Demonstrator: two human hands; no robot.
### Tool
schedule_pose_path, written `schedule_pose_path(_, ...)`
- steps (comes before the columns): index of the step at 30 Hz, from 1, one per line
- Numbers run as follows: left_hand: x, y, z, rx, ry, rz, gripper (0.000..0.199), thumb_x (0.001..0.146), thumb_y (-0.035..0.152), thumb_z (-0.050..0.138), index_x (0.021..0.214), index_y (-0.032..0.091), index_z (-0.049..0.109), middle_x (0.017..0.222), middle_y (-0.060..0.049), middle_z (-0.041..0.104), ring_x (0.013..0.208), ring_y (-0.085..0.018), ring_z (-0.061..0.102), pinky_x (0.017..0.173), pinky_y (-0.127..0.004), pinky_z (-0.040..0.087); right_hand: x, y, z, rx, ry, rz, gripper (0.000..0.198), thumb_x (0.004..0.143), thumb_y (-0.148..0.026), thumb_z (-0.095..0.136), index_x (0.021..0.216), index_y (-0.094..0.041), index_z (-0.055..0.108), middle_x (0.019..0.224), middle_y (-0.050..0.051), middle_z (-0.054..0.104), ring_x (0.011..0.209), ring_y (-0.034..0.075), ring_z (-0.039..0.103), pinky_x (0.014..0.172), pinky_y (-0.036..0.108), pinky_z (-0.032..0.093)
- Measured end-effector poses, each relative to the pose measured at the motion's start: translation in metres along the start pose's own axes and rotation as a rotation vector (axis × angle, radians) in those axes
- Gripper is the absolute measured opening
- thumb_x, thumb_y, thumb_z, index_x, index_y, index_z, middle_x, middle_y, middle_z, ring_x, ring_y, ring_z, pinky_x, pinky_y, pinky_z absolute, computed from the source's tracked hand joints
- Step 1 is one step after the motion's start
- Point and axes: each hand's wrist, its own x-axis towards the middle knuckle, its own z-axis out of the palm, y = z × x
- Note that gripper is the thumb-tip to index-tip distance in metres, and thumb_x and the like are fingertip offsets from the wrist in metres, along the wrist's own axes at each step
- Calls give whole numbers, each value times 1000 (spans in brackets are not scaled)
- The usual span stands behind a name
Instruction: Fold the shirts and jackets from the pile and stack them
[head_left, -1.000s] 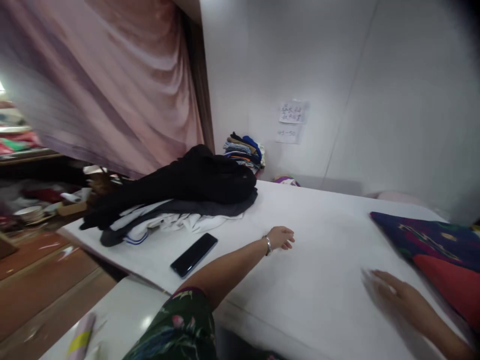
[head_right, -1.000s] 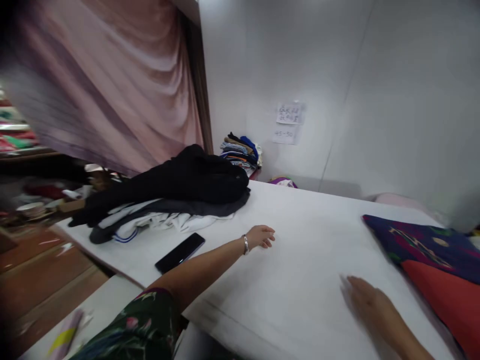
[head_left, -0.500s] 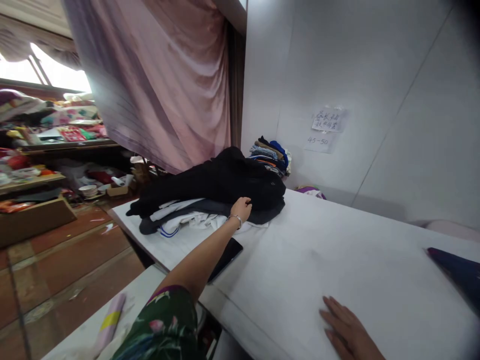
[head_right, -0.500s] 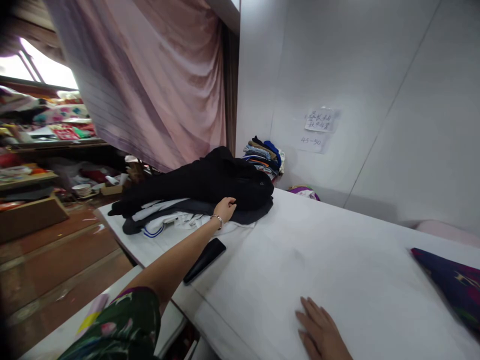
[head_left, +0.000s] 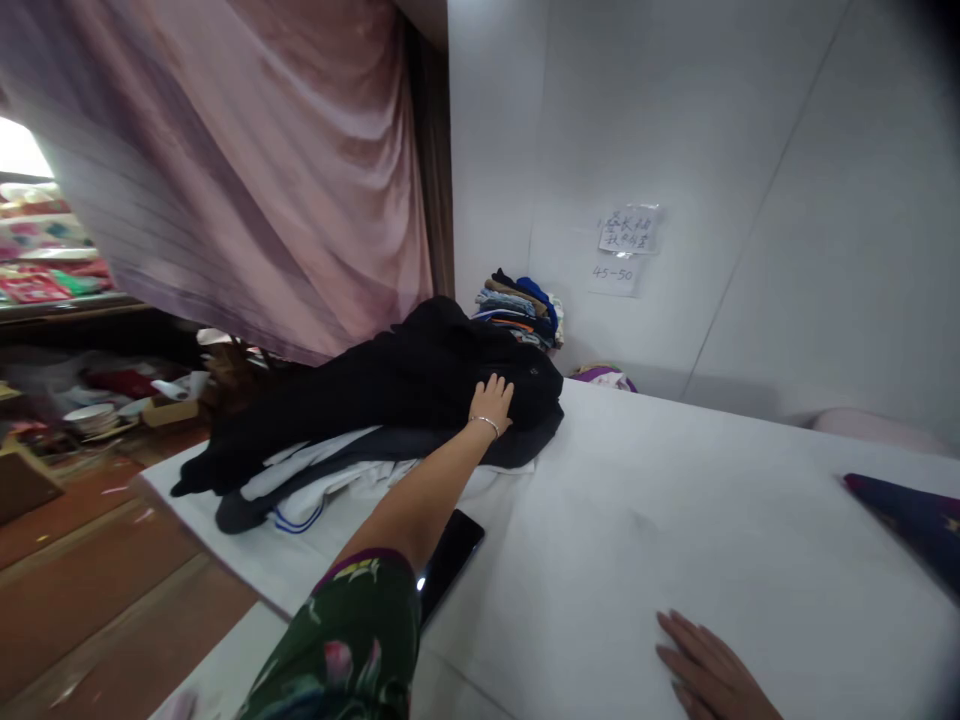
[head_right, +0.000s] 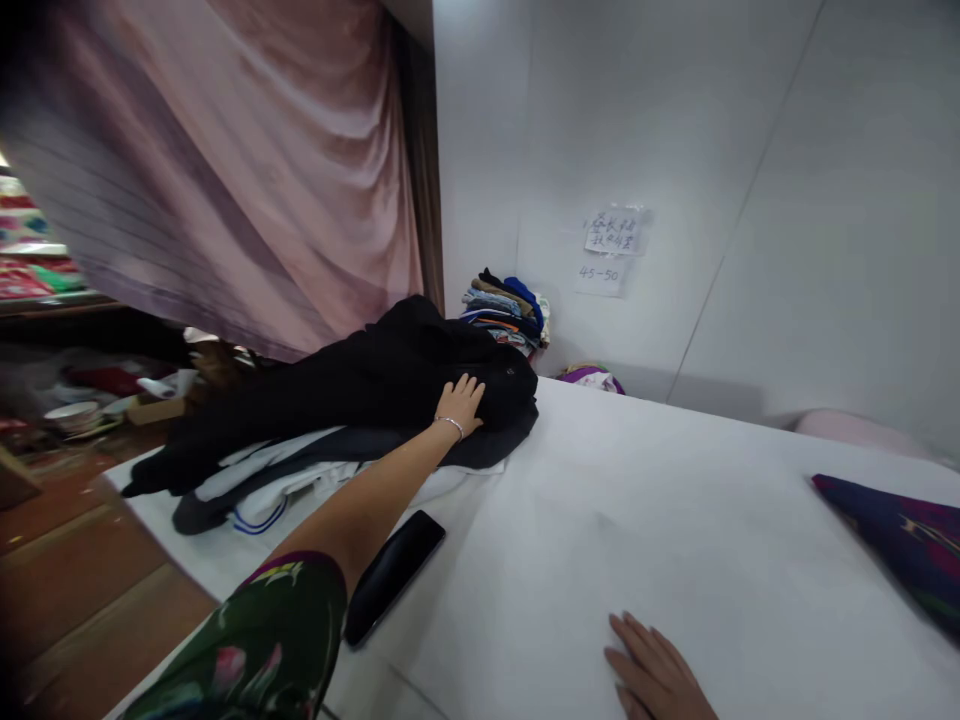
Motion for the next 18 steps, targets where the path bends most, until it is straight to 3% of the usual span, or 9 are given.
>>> schedule_pose_path(4, 26, -14, 1, -34, -52, -81, 49, 77, 43, 67, 119, 19, 61, 125, -16, 59, 125, -32, 42, 106, -44, 19, -3, 1, 3, -15, -13, 40, 58, 73, -50, 50, 111, -83, 21, 131, -28, 42, 124, 19, 44, 107, 41, 33)
schedule_pose_path(7, 38, -22, 2, -54, -78, -145, 34, 85, 44, 56, 100, 17, 69, 111, -17, 66, 116, -32, 50, 101, -45, 23, -5, 1, 4, -18, 0, 50, 60, 75, -49, 50, 113, -83, 19, 133, -28, 41, 127, 18, 41, 109, 40, 30)
schedule_pose_path(13, 40, -28, 1, -158, -104, -326, 43, 93, 42, 39, 102, 13, 69, 107, -20, 68, 109, -31, 58, 94, -41, 32, -6, -9, -1, -2, 18, 35, 54, 83, -43, 49, 120, -77, 29, 136, -23, 42, 130, 20, 40, 112, 45, 30)
schedule_pose_path(18, 40, -30, -20, -297, -44, -486, 53, 95, 45, 28, 111, 11, 64, 116, -21, 64, 108, -31, 60, 87, -38, 41, -7, -7, -2, -19, 74, -94, 44, 85, -34, 51, 126, -51, 53, 136, -5, 51, 127, 30, 46, 105, 59, 38)
